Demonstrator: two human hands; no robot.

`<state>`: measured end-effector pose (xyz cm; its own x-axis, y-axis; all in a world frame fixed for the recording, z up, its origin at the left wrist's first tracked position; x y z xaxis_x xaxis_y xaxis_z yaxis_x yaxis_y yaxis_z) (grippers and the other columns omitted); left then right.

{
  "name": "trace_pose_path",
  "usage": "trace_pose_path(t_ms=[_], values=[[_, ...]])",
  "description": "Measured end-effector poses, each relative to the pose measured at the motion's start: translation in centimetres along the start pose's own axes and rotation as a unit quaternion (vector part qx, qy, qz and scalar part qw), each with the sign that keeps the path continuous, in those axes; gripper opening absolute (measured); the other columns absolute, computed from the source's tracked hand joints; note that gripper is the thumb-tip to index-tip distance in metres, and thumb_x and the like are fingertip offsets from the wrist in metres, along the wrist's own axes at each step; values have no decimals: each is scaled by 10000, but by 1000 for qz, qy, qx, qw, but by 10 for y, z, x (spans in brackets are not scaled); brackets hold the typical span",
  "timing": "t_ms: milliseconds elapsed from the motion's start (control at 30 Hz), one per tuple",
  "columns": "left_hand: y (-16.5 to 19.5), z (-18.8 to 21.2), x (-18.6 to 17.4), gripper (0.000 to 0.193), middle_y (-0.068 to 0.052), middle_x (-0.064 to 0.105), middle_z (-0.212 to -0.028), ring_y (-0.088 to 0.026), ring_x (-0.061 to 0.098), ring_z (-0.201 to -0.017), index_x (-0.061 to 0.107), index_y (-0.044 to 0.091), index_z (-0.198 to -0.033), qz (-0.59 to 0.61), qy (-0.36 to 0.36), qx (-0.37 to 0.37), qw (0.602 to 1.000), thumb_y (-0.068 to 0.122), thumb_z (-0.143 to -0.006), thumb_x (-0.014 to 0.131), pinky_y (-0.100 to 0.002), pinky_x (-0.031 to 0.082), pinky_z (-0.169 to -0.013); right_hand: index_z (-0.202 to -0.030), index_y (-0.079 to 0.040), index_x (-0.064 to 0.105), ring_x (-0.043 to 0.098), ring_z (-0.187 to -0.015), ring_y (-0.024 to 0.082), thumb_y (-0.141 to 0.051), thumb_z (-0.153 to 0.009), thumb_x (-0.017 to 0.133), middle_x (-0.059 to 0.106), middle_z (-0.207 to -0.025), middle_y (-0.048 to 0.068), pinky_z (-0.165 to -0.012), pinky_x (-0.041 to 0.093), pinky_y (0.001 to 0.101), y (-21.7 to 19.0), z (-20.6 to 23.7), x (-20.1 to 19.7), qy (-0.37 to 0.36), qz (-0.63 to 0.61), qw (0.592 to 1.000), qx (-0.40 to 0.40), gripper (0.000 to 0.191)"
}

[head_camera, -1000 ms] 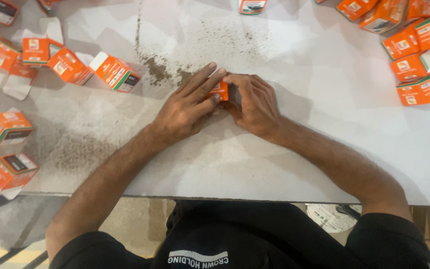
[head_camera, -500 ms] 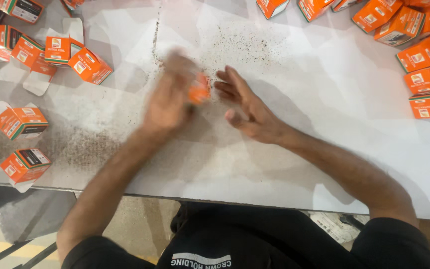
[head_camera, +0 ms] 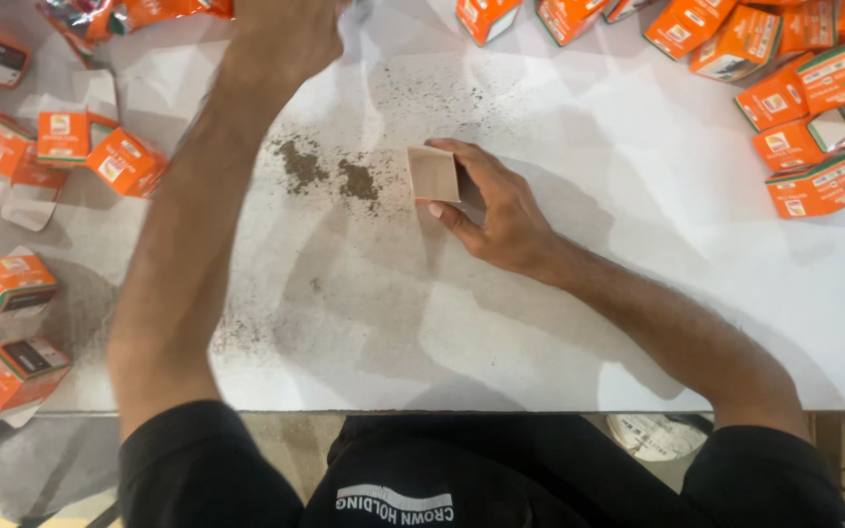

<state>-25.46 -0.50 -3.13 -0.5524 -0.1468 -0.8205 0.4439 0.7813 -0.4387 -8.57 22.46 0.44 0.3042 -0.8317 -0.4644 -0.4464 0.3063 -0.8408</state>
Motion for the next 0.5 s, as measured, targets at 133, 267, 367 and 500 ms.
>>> trace_pose_path(t_ms=[133, 267, 367, 500], values=[[7, 27, -65, 394, -254, 618, -1139, -367, 660, -775, 623, -14, -1011, 269, -25, -19, 963, 225, -846, 888, -477, 523, -601, -1423, -6, 542, 649, -1240, 315, -100, -887, 844, 604, -1383, 154, -1034, 562, 378, -5, -1, -7, 8, 39, 998, -39, 622], [34, 61, -120, 316, -189, 625, -1168, -270, 732, -877, 567, -16, -1067, 531, -26, -155, 833, 38, -956, 858, -396, 589, -683, -1324, -43, 637, 676, -1136, 287, -150, -817, 902, 680, -1251, 101, -965, 579, 369, 0, -4, -5, 6, 37, 999, -2, 582], [69, 86, -173, 385, -233, 580, -1215, -335, 650, -960, 540, -5, -1047, 544, 192, -101, 810, -144, -822, 819, -450, 560, -749, -1299, -54, 663, 669, -1115, 306, -121, -788, 898, 710, -1200, 104, -935, 567, 382, 0, -5, -4, 15, 68, 998, -9, 567], [113, 82, -177, 386, -281, 596, -1307, -450, 555, -1419, 539, 19, -1065, 548, 239, 55, 800, -195, -862, 787, -549, 532, -1117, -1253, -59, 672, 678, -1062, 295, -98, -810, 895, 713, -1158, 108, -884, 567, 384, 1, -5, -4, 6, 60, 998, -13, 498]])
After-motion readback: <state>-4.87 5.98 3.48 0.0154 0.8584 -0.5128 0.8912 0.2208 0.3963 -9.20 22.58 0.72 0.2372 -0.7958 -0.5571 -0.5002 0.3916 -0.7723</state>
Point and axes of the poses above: each hand's wrist, its own z-axis away from the middle knuckle, its own x-axis out of the palm, y = z × x, the point moved 6 cm from there along -z, towards the middle knuckle
